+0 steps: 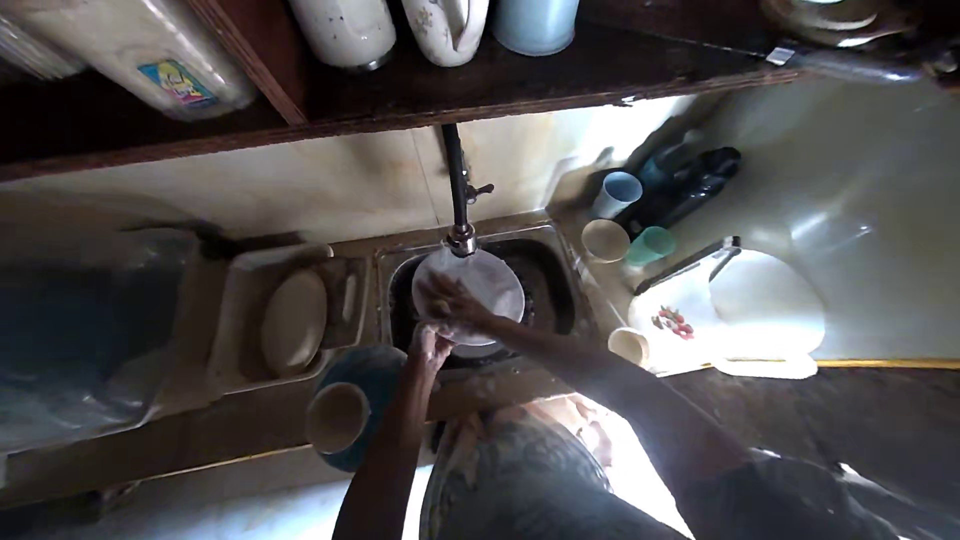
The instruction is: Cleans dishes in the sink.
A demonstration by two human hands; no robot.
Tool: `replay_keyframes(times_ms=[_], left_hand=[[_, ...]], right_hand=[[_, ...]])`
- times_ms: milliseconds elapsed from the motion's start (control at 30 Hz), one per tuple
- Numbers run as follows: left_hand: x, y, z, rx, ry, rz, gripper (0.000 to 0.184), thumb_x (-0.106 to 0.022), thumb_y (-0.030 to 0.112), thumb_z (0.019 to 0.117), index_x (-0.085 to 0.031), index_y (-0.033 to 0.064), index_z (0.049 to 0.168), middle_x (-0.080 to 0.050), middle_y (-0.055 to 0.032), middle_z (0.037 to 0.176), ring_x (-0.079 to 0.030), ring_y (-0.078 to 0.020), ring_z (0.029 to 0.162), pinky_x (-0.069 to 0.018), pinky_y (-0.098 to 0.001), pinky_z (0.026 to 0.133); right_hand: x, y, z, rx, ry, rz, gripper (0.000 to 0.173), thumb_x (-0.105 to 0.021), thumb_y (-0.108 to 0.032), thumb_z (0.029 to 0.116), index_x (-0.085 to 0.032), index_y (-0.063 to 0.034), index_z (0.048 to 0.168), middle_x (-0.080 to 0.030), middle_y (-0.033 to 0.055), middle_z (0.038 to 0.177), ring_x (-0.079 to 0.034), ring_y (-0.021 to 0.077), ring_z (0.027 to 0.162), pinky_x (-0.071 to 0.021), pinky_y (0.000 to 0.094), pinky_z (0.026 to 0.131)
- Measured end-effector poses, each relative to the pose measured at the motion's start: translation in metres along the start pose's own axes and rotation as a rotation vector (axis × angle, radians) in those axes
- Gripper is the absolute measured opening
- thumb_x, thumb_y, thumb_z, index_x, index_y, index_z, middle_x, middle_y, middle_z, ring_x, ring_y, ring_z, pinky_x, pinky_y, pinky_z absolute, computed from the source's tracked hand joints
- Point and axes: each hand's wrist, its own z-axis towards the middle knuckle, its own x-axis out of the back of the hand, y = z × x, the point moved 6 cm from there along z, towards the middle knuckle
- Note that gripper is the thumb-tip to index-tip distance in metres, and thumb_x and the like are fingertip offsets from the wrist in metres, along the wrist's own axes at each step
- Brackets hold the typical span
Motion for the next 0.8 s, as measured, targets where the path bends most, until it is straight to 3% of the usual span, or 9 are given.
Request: replay_keyframes(times_ms=[167,233,300,367,467,500,600,700,800], left_hand=[[0.035,0.012,-0.005,-0.001,0.042,0.024,0.023,-0.036,-0.009,0.0904,-0.05,0.0098,0.087,-0.06,0.0004,0.063,-0.06,-0.008,0.053,-0.0551,-0.0251,0.052],[0.021,0.014,-0.019,0.084,-0.007,0.126,0.025,-0.033,-0.006,0.0972,-0.048,0.0106,0.088,-0.057,0.0031,0.062,-0.058,-0.005,0.052,-0.0532,-0.0215,0.052],[0.005,0.016,-0.025,0.137,-0.018,0.214,0.023,-0.034,-0.003,0.1016,-0.048,0.0094,0.089,-0.053,0.003,0.059,-0.054,-0.0044,0.048,-0.0511,-0.0201,0.05],[0.006,0.026,-0.024,0.141,0.025,0.397,0.008,-0.043,-0.002,0.1023,-0.049,0.0025,0.106,-0.054,-0.003,0.072,-0.055,-0.0086,0.057,-0.0511,-0.0227,0.056],[0.035,0.046,-0.031,-0.044,-0.009,0.765,0.047,-0.055,0.002,0.101,-0.046,-0.0025,0.147,-0.058,-0.0201,0.136,-0.065,-0.0256,0.11,-0.056,-0.0374,0.091],[0.051,0.052,-0.039,-0.173,0.024,0.946,0.046,-0.058,0.007,0.1018,-0.049,-0.003,0.146,-0.056,-0.0224,0.143,-0.065,-0.0285,0.118,-0.0541,-0.0393,0.098],[0.11,0.059,-0.077,-0.388,0.339,1.412,0.049,-0.07,0.02,0.0946,-0.059,-0.0046,0.136,-0.061,-0.0278,0.134,-0.058,-0.0403,0.127,-0.0442,-0.0515,0.11],[0.175,0.02,-0.084,-0.078,0.517,1.67,0.076,-0.075,0.043,0.0891,-0.052,-0.0021,0.145,-0.046,-0.031,0.149,-0.039,-0.0479,0.143,-0.0295,-0.0635,0.116],[0.209,-0.002,-0.086,-0.009,0.552,1.704,0.051,-0.064,0.033,0.1,-0.062,-0.0056,0.132,-0.06,-0.0298,0.136,-0.049,-0.0462,0.136,-0.0289,-0.0609,0.117]], right_hand=[[0.014,0.036,-0.033,0.016,-0.083,-0.232,0.05,-0.044,-0.031,0.1097,-0.04,-0.0268,0.159,-0.03,0.0157,0.167,-0.015,0.0421,0.157,-0.0092,0.066,0.125],[0.03,0.072,-0.019,-0.044,0.219,-0.325,0.053,-0.055,-0.038,0.1043,-0.049,-0.0194,0.154,-0.043,0.0216,0.159,-0.042,0.0442,0.145,-0.0346,0.0616,0.117],[0.065,0.069,-0.005,-0.286,0.182,-0.253,0.058,-0.064,-0.043,0.0993,-0.054,-0.009,0.146,-0.056,0.0215,0.145,-0.063,0.04,0.123,-0.0526,0.0575,0.097],[0.086,0.063,0.003,-0.45,-0.006,-0.081,0.057,-0.066,-0.036,0.1005,-0.051,-0.0051,0.146,-0.061,0.0259,0.136,-0.062,0.0456,0.121,-0.0475,0.0638,0.101],[0.092,0.082,0.007,-0.433,0.001,-0.005,0.055,-0.068,-0.036,0.0996,-0.056,-0.0042,0.143,-0.065,0.027,0.129,-0.061,0.0456,0.123,-0.0444,0.0637,0.106],[0.093,0.091,0.007,-0.418,0.028,-0.003,0.053,-0.067,-0.036,0.1003,-0.057,-0.0052,0.142,-0.066,0.0257,0.13,-0.061,0.0445,0.124,-0.0442,0.0631,0.107],[0.084,0.102,0.007,-0.415,0.035,0.006,0.045,-0.063,-0.032,0.1032,-0.061,-0.0025,0.137,-0.065,0.0256,0.131,-0.061,0.0444,0.124,-0.0443,0.062,0.108],[0.058,0.083,0.012,-0.449,-0.07,0.017,0.047,-0.062,-0.032,0.1038,-0.061,0.0035,0.134,-0.063,0.028,0.132,-0.06,0.0429,0.127,-0.0433,0.0592,0.11],[0.017,0.037,0.017,-0.441,-0.231,0.023,0.056,-0.057,-0.042,0.105,-0.059,0.0053,0.134,-0.062,0.0293,0.131,-0.059,0.0433,0.125,-0.0449,0.0596,0.108]])
